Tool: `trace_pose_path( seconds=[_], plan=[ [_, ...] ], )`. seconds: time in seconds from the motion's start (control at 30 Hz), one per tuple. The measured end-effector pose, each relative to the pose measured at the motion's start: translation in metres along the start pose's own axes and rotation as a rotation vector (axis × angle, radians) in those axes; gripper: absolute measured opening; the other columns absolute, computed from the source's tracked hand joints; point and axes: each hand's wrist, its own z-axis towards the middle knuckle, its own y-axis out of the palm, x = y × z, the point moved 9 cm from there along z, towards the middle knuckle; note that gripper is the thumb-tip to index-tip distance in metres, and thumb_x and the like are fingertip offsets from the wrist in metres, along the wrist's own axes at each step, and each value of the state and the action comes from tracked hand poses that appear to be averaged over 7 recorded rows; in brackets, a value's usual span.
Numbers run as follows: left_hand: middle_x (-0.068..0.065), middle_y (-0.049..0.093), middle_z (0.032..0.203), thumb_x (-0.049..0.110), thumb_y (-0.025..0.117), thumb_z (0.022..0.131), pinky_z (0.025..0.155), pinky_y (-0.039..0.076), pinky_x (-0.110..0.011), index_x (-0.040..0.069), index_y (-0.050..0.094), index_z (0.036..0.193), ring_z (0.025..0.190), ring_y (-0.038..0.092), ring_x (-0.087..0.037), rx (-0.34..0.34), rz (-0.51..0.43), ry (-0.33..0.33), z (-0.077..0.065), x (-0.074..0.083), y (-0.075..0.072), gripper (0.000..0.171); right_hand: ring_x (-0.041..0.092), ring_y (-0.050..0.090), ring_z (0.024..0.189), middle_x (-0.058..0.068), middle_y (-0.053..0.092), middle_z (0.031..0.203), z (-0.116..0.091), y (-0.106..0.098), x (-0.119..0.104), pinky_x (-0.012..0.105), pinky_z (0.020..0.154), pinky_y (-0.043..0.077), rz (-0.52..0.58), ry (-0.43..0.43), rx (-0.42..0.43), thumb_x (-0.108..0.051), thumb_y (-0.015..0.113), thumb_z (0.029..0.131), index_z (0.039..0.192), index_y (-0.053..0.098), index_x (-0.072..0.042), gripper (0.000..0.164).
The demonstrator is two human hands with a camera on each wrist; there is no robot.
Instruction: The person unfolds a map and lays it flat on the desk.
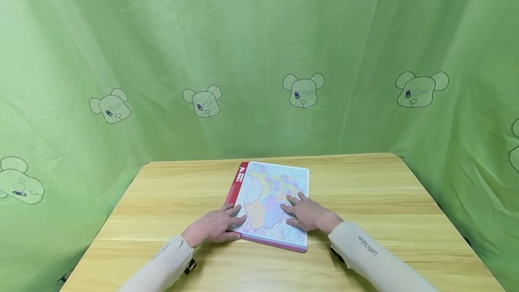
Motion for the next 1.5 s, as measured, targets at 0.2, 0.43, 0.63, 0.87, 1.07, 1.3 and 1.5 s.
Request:
trace_pose_path(
  seconds=[0.2, 0.43, 0.63, 0.87, 1.07, 1.3, 1.5],
  plan=[
    [-0.012, 0.032, 0.151, 0.057, 0.046, 0.093, 0.106, 0.036, -0.039, 0.028, 0.042, 0.144, 0.136, 0.031, -0.034, 0.008, 0.024, 0.015, 0.001, 0.002, -0.001, 0.059, 0.061, 0.026, 0.124, 0.027, 0.032, 0.146, 0.003, 0.000, 0.001, 0.063, 0.103, 0.025, -0.014, -0.007, -0.004, -0.033, 0.053, 0.097, 0.140, 0.046, -0.007, 0.051],
    [-0.012, 0.031, 0.151, 0.057, 0.045, 0.093, 0.108, 0.033, -0.038, 0.028, 0.042, 0.144, 0.136, 0.031, -0.033, 0.017, 0.042, 0.037, 0.001, 0.004, -0.001, 0.059, 0.061, 0.027, 0.124, 0.028, 0.032, 0.145, 0.006, -0.004, -0.001, 0.063, 0.105, 0.023, -0.022, -0.025, -0.005, -0.033, 0.052, 0.097, 0.140, 0.046, -0.005, 0.051],
    [-0.010, 0.027, 0.153, 0.059, 0.044, 0.092, 0.110, 0.028, -0.038, 0.029, 0.040, 0.144, 0.138, 0.027, -0.032, -0.005, 0.016, 0.036, 0.002, 0.007, 0.002, 0.061, 0.060, 0.027, 0.125, 0.028, 0.032, 0.145, 0.008, -0.003, 0.000, 0.062, 0.105, 0.023, -0.025, -0.026, -0.010, -0.033, 0.050, 0.098, 0.139, 0.046, -0.004, 0.051],
    [-0.009, 0.028, 0.153, 0.059, 0.045, 0.092, 0.111, 0.028, -0.038, 0.030, 0.039, 0.145, 0.138, 0.026, -0.031, -0.011, 0.025, 0.031, 0.003, 0.010, 0.003, 0.061, 0.059, 0.027, 0.126, 0.027, 0.032, 0.146, 0.012, -0.001, 0.006, 0.061, 0.107, 0.022, -0.045, -0.012, -0.012, -0.034, 0.049, 0.098, 0.140, 0.046, -0.006, 0.051],
    [-0.010, 0.029, 0.152, 0.058, 0.046, 0.092, 0.111, 0.028, -0.038, 0.029, 0.041, 0.144, 0.138, 0.027, -0.032, -0.015, 0.018, 0.035, 0.003, 0.012, 0.002, 0.061, 0.060, 0.027, 0.125, 0.028, 0.032, 0.145, 0.015, -0.003, 0.006, 0.061, 0.105, 0.024, -0.044, -0.014, -0.015, -0.033, 0.050, 0.098, 0.139, 0.046, -0.005, 0.051],
    [-0.010, 0.029, 0.152, 0.057, 0.047, 0.092, 0.110, 0.029, -0.038, 0.028, 0.041, 0.144, 0.138, 0.028, -0.031, -0.016, 0.007, 0.045, 0.002, 0.016, 0.002, 0.061, 0.059, 0.026, 0.126, 0.026, 0.031, 0.147, 0.016, -0.003, 0.008, 0.062, 0.104, 0.026, -0.046, 0.001, -0.033, -0.034, 0.049, 0.098, 0.140, 0.045, -0.006, 0.051],
    [-0.010, 0.029, 0.152, 0.058, 0.047, 0.092, 0.110, 0.029, -0.038, 0.027, 0.041, 0.145, 0.138, 0.027, -0.032, -0.015, -0.004, 0.042, 0.002, 0.017, 0.002, 0.061, 0.059, 0.026, 0.127, 0.027, 0.031, 0.146, 0.016, -0.006, 0.007, 0.062, 0.104, 0.026, -0.030, -0.006, -0.029, -0.033, 0.049, 0.098, 0.139, 0.046, -0.005, 0.050]
  ],
)
